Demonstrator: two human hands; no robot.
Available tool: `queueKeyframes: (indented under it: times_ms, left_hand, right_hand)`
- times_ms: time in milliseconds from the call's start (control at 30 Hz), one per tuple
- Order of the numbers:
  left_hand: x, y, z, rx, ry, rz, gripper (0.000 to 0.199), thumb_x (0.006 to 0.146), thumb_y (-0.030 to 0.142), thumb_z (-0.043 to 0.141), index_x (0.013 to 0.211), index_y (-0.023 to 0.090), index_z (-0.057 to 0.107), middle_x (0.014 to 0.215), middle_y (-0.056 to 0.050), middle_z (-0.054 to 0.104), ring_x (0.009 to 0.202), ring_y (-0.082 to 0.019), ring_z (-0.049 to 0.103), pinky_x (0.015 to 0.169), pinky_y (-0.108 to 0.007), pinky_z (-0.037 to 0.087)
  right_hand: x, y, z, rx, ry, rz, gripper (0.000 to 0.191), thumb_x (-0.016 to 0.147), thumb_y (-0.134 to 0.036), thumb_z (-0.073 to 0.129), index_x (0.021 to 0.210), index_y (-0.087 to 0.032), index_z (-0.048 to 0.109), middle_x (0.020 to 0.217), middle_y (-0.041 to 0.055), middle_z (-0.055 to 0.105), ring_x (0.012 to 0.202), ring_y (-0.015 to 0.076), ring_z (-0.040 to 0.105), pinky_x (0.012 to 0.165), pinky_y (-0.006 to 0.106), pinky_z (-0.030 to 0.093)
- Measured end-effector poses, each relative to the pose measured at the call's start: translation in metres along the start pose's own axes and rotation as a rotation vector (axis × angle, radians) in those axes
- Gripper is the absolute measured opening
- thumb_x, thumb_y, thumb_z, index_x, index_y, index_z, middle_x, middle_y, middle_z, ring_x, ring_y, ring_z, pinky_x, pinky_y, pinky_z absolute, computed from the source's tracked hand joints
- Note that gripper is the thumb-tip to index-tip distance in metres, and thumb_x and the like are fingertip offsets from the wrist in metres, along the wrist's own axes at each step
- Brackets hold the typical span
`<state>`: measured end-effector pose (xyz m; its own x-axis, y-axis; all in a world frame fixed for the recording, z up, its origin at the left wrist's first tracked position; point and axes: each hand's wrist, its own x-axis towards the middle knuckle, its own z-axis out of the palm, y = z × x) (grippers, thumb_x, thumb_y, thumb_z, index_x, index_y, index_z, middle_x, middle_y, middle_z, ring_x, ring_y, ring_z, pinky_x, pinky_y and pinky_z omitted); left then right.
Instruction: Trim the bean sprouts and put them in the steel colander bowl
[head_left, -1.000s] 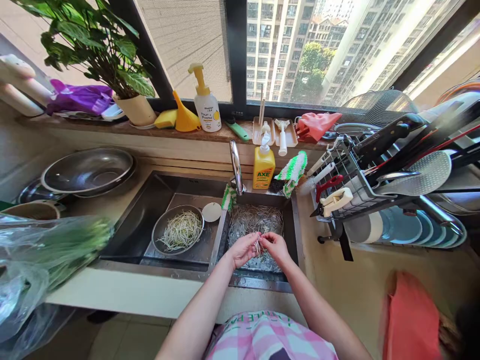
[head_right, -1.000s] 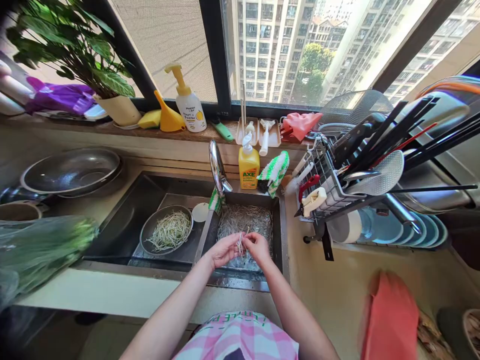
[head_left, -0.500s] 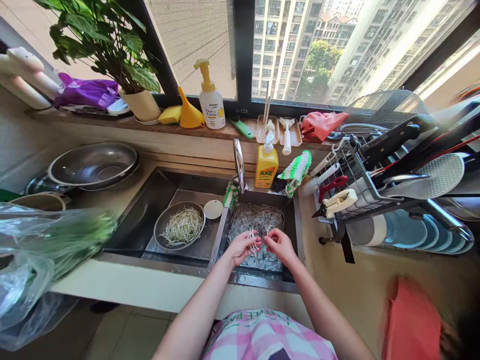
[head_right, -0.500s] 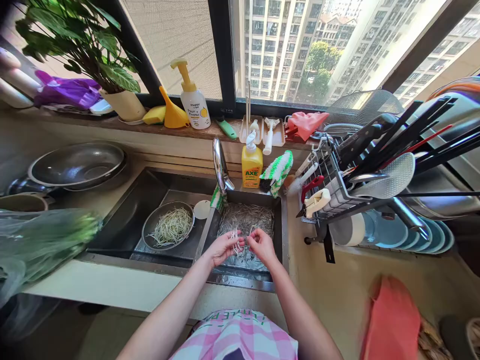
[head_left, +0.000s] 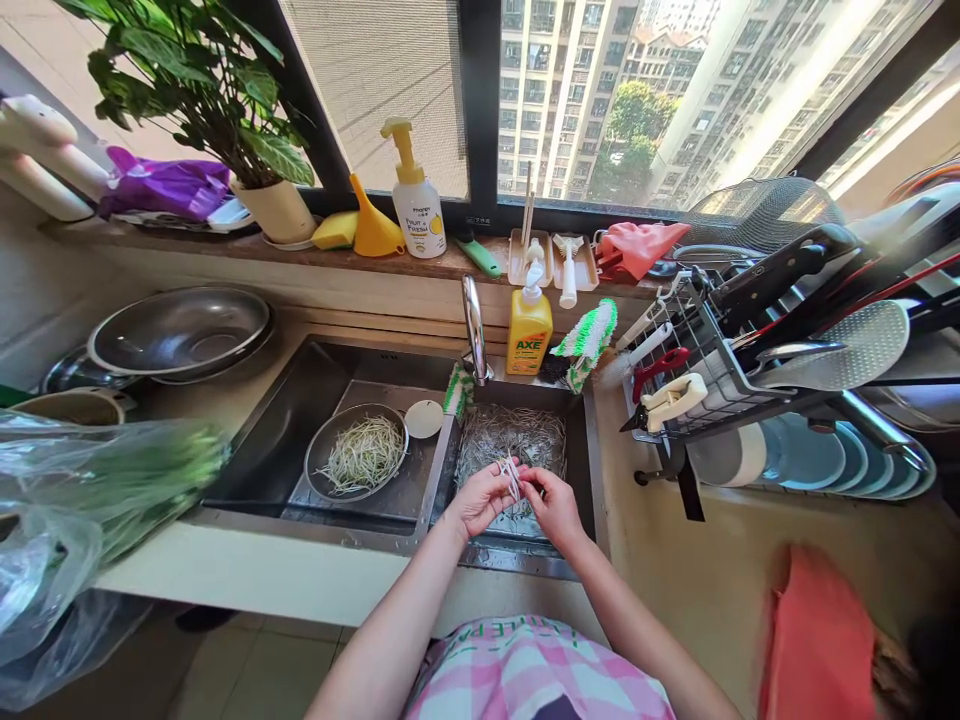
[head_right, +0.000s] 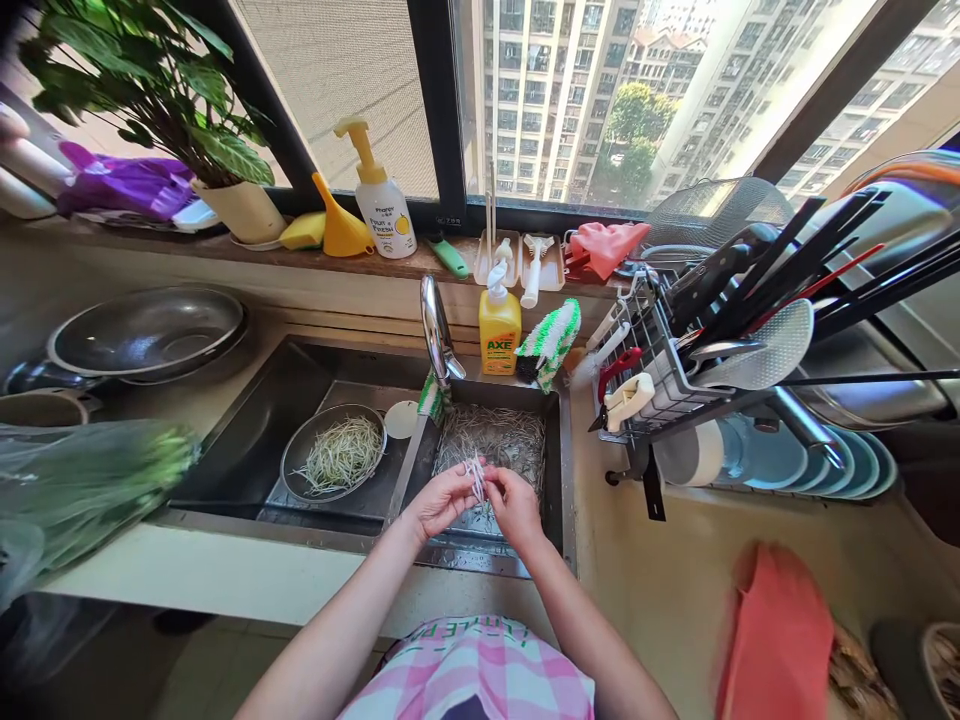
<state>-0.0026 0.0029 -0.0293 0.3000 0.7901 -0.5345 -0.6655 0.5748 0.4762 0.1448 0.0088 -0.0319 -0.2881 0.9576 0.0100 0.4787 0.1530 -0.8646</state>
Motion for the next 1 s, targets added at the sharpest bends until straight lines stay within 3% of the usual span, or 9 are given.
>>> queueKeyframes:
  times_ms: [200, 300, 400, 467, 600, 1000]
  left_hand:
    - [0.001, -0.004, 0.0, 0.094, 0.1, 0.043, 0.035, 0.065, 0.02, 0.069, 0.096, 0.014, 0.055, 0.088, -0.006, 0.064, 0.074, -0.012, 0.061, 0.073, -0.026, 0.047]
    - [-0.003, -0.001, 0.003, 0.222, 0.048, 0.026, 0.037, 0.063, 0.028, 0.07, 0.094, 0.013, 0.057, 0.084, -0.006, 0.065, 0.073, -0.013, 0.061, 0.073, -0.028, 0.046]
    - [-0.007, 0.004, 0.007, 0.346, 0.03, -0.017, 0.037, 0.06, 0.032, 0.071, 0.089, 0.013, 0.058, 0.078, -0.005, 0.065, 0.067, -0.013, 0.061, 0.067, -0.027, 0.046]
    - [-0.009, 0.006, 0.012, 0.407, 0.029, -0.034, 0.036, 0.057, 0.032, 0.072, 0.085, 0.014, 0.058, 0.074, -0.003, 0.065, 0.062, -0.013, 0.06, 0.063, -0.026, 0.045]
    - [-0.011, 0.008, 0.019, 0.483, 0.034, -0.037, 0.034, 0.056, 0.032, 0.071, 0.082, 0.014, 0.058, 0.068, -0.001, 0.063, 0.058, -0.012, 0.058, 0.058, -0.024, 0.043]
    - [-0.014, 0.011, 0.028, 0.588, 0.05, -0.016, 0.024, 0.06, 0.028, 0.064, 0.078, 0.014, 0.057, 0.064, -0.001, 0.061, 0.053, -0.01, 0.054, 0.053, -0.022, 0.037]
  right_hand:
    - [0.005, -0.01, -0.011, -0.136, -0.082, -0.086, 0.02, 0.083, -0.028, 0.045, 0.09, -0.021, 0.063, 0.081, 0.0043, 0.062, 0.07, 0.0144, 0.056, 0.064, 0.024, 0.043]
    - [0.017, -0.014, -0.021, -0.188, -0.041, -0.132, 0.022, 0.083, -0.026, 0.046, 0.1, -0.021, 0.059, 0.091, 0.0055, 0.06, 0.074, 0.0139, 0.056, 0.067, 0.024, 0.044]
    - [0.03, -0.017, -0.03, -0.278, -0.101, -0.247, 0.028, 0.083, -0.022, 0.047, 0.109, -0.024, 0.056, 0.106, 0.0062, 0.054, 0.088, 0.0146, 0.055, 0.074, 0.025, 0.043]
    - [0.036, -0.019, -0.034, -0.347, -0.162, -0.304, 0.025, 0.083, -0.02, 0.047, 0.104, -0.024, 0.06, 0.105, 0.0056, 0.055, 0.092, 0.0152, 0.053, 0.076, 0.025, 0.042]
    - [0.041, -0.023, -0.04, -0.453, -0.24, -0.308, 0.016, 0.083, -0.021, 0.049, 0.086, -0.023, 0.064, 0.084, 0.0031, 0.058, 0.08, 0.0139, 0.053, 0.068, 0.023, 0.04]
    - [0.042, -0.026, -0.05, -0.384, -0.235, -0.241, 0.011, 0.078, -0.017, 0.048, 0.079, -0.02, 0.059, 0.075, 0.0001, 0.056, 0.066, 0.0107, 0.05, 0.058, 0.02, 0.034]
